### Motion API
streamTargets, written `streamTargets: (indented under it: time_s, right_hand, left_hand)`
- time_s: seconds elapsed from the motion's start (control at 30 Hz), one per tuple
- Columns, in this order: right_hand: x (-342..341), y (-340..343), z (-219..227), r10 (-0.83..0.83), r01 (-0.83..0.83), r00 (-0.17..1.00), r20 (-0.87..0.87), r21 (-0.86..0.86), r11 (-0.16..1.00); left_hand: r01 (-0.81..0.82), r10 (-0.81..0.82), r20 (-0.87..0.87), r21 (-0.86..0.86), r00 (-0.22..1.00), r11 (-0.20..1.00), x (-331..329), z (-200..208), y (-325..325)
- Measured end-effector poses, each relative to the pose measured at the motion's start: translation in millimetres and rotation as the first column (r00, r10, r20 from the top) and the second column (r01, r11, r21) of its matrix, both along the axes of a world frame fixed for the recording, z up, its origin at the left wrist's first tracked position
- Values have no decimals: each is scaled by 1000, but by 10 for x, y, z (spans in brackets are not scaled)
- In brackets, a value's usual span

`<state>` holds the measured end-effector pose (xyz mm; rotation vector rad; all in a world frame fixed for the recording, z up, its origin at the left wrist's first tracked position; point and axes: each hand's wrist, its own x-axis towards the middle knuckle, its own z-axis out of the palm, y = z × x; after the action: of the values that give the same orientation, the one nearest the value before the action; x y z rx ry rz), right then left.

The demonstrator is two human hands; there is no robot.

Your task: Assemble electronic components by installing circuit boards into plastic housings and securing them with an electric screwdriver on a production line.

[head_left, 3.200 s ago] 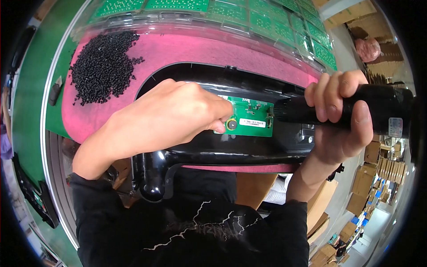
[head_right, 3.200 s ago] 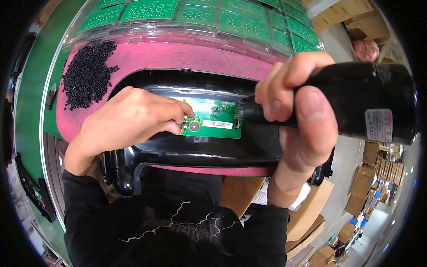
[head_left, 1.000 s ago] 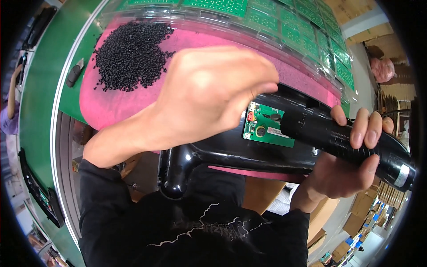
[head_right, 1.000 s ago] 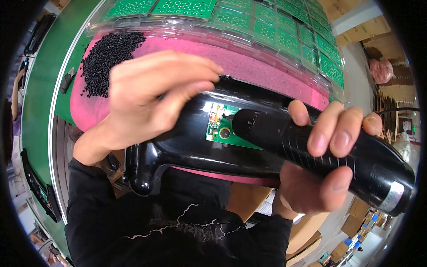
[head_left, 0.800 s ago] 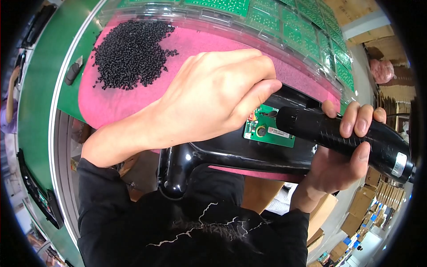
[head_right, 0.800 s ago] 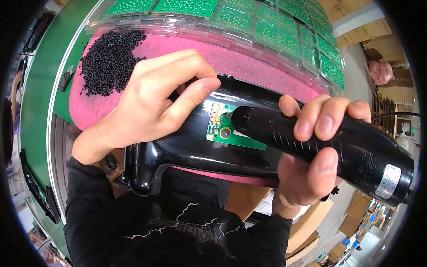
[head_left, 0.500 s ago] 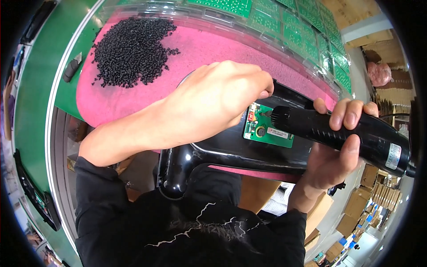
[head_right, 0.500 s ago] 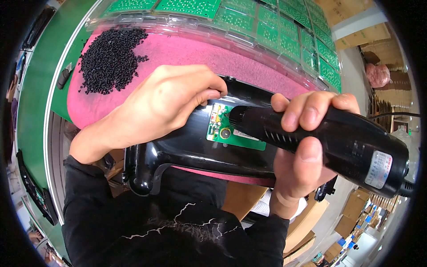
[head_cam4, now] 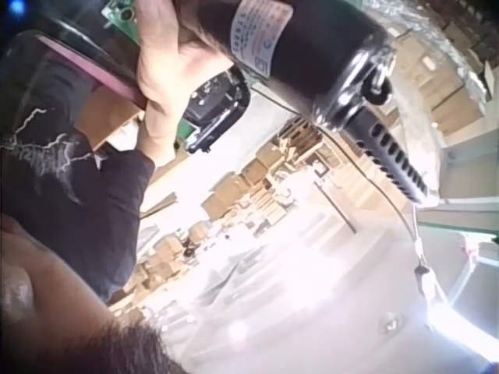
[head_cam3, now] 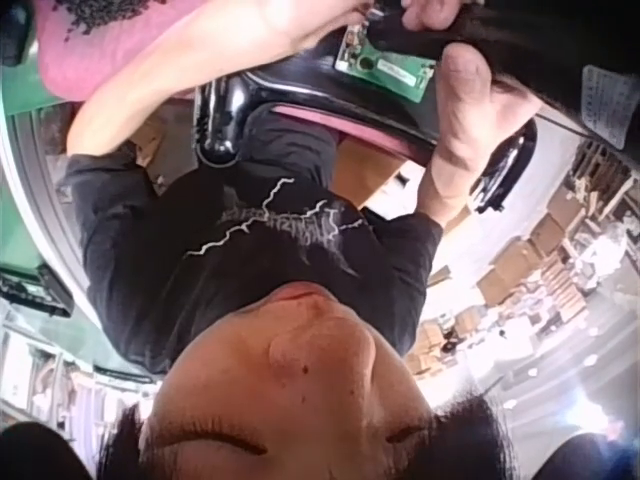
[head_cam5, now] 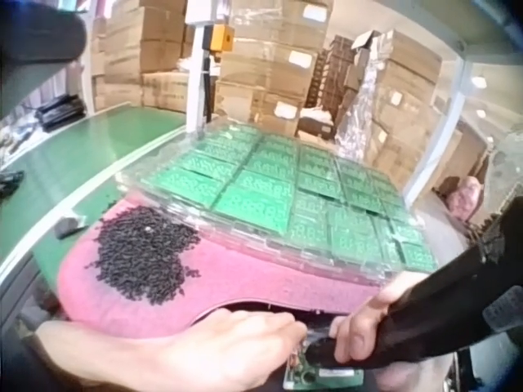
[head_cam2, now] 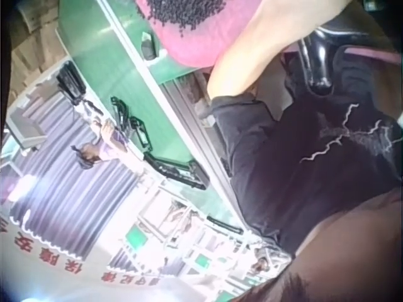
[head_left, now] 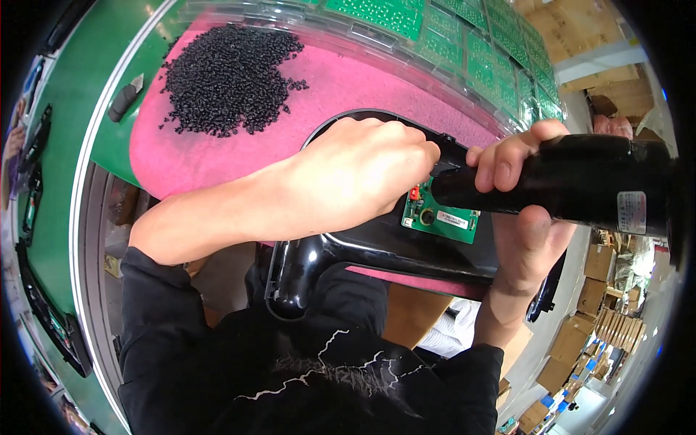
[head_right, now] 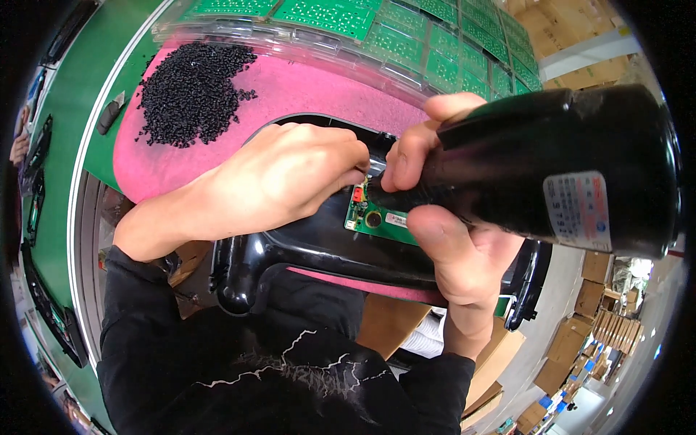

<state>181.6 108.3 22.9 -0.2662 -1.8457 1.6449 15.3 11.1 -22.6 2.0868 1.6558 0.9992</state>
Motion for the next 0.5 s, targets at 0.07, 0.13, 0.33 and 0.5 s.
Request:
streamTargets:
  time_s: [0.07, 0.13, 0.33, 0.5]
  right_hand:
    - [-3, 12, -24, 14, -14, 1000, -5, -8, 1000]
    - [-30, 5, -73, 26, -26, 999, -35, 23, 999]
    - [31, 20, -77, -3, 0, 997, -78, -44, 999]
    - [132, 76, -152, 35, -54, 956, -291, -57, 997]
  left_hand:
    - [3, -3, 3, -12, 1000, 1000, -8, 13, 3]
    - [13, -13, 2, -27, 1000, 1000, -56, -9, -8]
    - [14, -14, 18, -6, 1000, 1000, -17, -11, 19]
    - [69, -72, -59, -48, 996, 996, -45, -12, 17]
